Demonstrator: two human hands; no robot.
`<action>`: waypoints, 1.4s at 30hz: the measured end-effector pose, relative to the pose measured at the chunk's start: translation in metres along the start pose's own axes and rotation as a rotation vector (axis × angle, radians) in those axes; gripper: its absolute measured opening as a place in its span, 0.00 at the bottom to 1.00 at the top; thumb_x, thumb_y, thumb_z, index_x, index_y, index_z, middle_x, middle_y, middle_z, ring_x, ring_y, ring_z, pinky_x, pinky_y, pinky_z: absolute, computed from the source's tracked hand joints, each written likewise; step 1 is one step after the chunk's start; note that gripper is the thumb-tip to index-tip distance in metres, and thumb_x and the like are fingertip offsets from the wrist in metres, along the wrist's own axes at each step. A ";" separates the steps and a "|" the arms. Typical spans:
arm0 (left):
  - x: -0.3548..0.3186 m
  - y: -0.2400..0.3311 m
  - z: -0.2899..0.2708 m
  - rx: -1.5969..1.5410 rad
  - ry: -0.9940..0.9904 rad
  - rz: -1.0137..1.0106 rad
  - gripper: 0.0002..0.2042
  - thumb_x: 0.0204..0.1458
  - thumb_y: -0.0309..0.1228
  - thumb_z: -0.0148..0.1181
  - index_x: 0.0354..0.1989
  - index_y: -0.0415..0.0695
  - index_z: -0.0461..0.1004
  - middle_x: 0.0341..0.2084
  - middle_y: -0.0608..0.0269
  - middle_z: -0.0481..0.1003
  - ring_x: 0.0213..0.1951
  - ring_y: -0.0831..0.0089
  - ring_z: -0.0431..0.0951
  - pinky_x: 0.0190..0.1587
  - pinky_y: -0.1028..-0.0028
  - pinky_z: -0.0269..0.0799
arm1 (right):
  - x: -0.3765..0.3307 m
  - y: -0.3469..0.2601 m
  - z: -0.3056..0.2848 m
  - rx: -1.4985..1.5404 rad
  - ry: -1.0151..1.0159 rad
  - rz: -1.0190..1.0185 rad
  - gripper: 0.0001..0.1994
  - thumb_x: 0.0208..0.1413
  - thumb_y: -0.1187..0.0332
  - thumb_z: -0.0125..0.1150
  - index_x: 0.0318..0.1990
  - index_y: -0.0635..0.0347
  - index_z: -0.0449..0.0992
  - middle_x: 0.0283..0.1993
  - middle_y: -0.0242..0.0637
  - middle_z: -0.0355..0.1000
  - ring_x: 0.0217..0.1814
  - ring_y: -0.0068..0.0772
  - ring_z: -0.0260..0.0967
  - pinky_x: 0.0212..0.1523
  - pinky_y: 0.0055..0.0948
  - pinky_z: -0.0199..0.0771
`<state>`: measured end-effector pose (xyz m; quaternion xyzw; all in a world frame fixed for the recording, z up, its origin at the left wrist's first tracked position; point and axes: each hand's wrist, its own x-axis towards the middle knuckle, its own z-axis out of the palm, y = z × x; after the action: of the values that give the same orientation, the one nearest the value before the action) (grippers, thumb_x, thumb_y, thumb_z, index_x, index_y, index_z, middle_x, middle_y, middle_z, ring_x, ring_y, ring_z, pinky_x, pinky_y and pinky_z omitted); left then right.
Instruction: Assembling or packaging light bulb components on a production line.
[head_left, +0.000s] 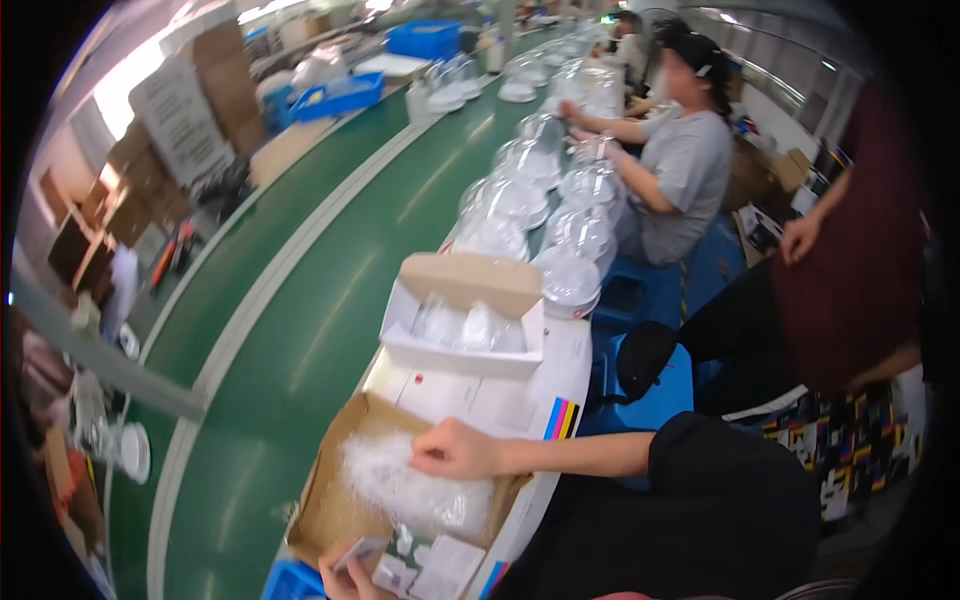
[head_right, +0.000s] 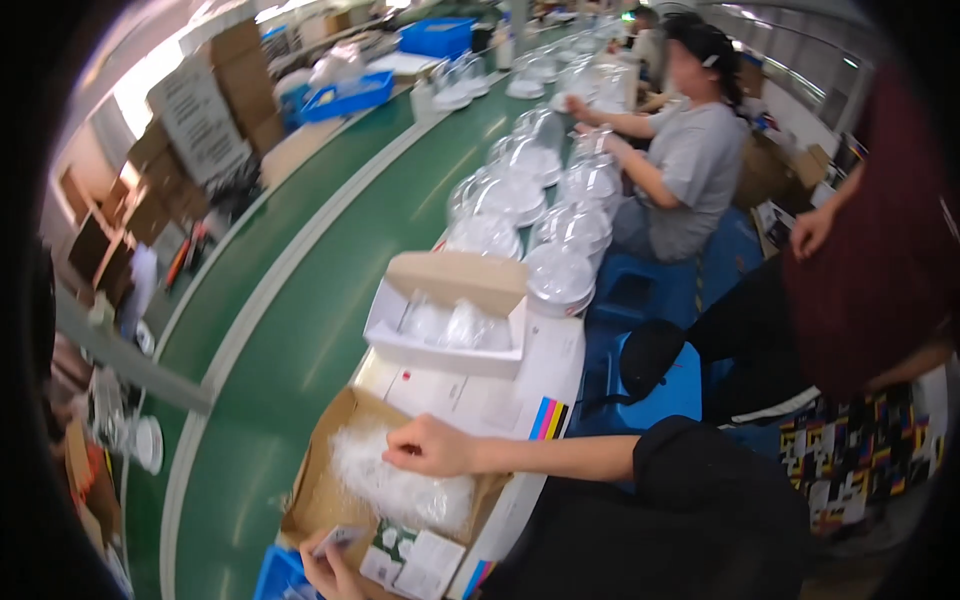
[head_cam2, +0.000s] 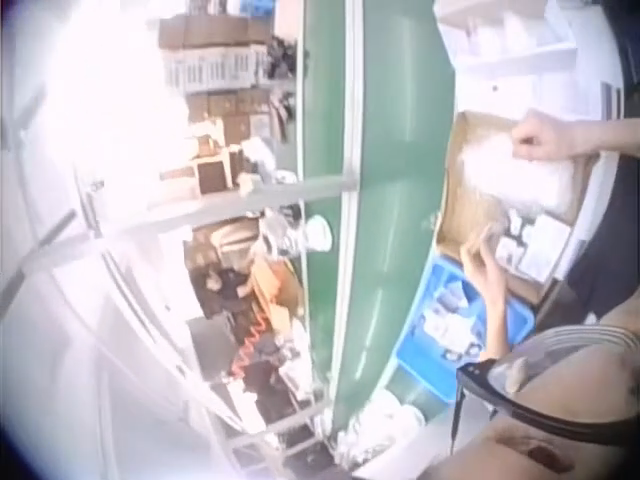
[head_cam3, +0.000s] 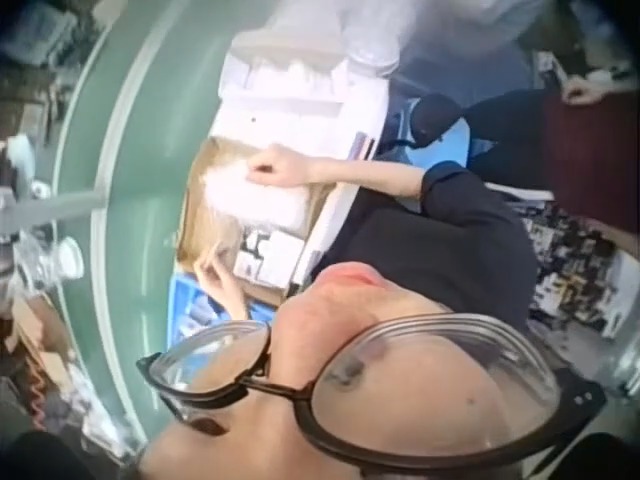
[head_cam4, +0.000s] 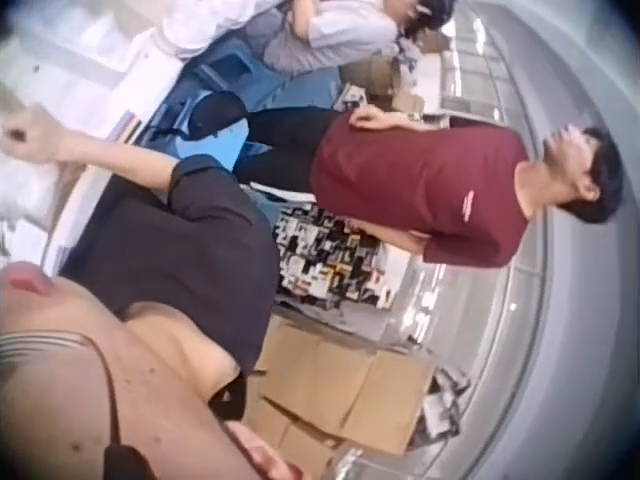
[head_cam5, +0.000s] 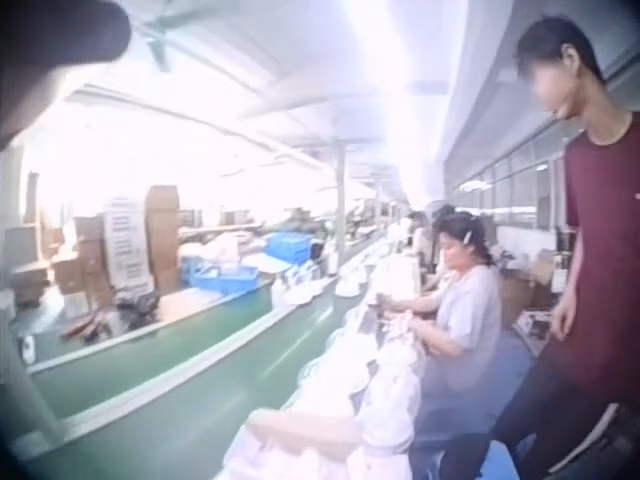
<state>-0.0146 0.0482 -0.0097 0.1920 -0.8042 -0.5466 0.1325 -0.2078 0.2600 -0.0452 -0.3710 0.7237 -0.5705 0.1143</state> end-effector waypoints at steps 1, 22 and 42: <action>-0.002 0.003 0.002 -0.012 0.049 -0.064 0.08 0.60 0.25 0.49 0.45 0.35 0.68 0.37 0.54 0.74 0.39 0.69 0.74 0.46 0.73 0.70 | -0.003 0.000 0.000 -0.033 0.047 -0.010 0.15 0.56 0.68 0.57 0.20 0.63 0.65 0.17 0.42 0.64 0.15 0.35 0.60 0.21 0.31 0.62; 0.006 -0.007 0.003 -0.053 0.029 0.025 0.06 0.51 0.24 0.59 0.34 0.38 0.70 0.33 0.65 0.71 0.37 0.76 0.71 0.43 0.76 0.67 | 0.001 -0.010 0.002 0.816 -0.177 0.272 0.01 0.55 0.76 0.60 0.34 0.63 0.74 0.31 0.32 0.74 0.31 0.18 0.71 0.34 0.20 0.72; 0.000 0.008 0.014 -0.557 -0.228 -0.178 0.07 0.52 0.21 0.60 0.39 0.38 0.71 0.35 0.63 0.75 0.37 0.79 0.75 0.39 0.78 0.72 | 0.003 -0.058 0.043 0.455 -0.352 0.230 0.04 0.55 0.76 0.60 0.37 0.64 0.75 0.36 0.31 0.74 0.39 0.20 0.72 0.42 0.22 0.74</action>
<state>-0.0216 0.0621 -0.0074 0.1554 -0.6131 -0.7735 0.0407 -0.1613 0.2218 -0.0056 -0.3445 0.5839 -0.6282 0.3818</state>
